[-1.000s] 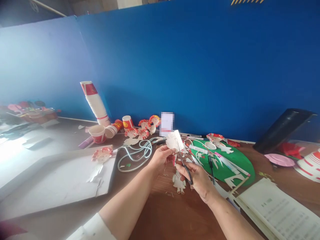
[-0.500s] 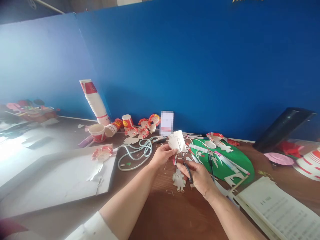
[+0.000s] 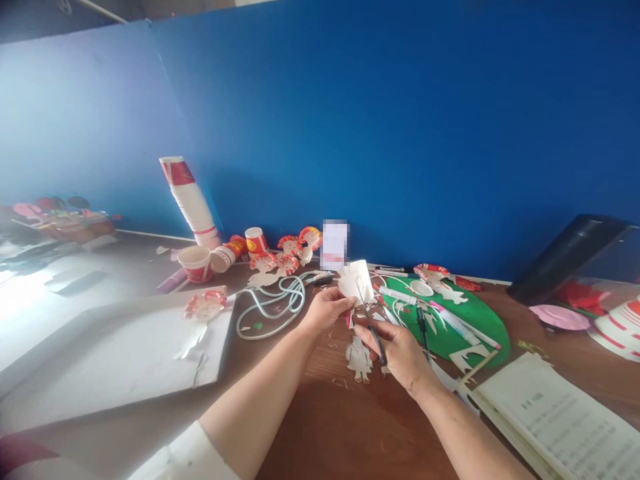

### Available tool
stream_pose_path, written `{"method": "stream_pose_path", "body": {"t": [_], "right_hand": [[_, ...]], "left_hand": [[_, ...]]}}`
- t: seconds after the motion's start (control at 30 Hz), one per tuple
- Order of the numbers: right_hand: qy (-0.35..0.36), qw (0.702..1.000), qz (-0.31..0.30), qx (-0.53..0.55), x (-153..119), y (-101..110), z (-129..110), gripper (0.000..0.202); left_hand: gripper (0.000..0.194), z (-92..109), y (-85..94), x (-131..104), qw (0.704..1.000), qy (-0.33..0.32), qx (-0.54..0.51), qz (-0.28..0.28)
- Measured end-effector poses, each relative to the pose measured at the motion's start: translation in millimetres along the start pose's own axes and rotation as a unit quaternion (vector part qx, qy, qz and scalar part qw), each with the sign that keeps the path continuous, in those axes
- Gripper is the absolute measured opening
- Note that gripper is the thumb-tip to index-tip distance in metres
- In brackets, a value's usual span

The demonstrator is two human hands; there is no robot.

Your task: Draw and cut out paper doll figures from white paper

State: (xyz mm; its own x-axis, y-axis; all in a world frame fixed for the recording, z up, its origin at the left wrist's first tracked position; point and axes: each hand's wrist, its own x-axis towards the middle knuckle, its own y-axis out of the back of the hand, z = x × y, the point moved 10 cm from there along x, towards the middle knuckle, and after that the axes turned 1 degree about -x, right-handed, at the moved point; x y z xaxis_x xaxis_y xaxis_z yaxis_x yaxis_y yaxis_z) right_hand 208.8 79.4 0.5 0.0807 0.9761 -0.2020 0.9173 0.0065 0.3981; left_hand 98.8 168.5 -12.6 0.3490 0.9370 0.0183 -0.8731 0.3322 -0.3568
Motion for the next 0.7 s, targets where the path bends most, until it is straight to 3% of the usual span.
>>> {"method": "stream_pose_path", "body": {"t": [0.7], "right_hand": [[0.005,1.000,0.012,-0.011,-2.3,0.1,-5.5,0.040]], "left_hand": [[0.026,2.0,1.6,-1.4,1.000,0.012,0.018,0.018]]}}
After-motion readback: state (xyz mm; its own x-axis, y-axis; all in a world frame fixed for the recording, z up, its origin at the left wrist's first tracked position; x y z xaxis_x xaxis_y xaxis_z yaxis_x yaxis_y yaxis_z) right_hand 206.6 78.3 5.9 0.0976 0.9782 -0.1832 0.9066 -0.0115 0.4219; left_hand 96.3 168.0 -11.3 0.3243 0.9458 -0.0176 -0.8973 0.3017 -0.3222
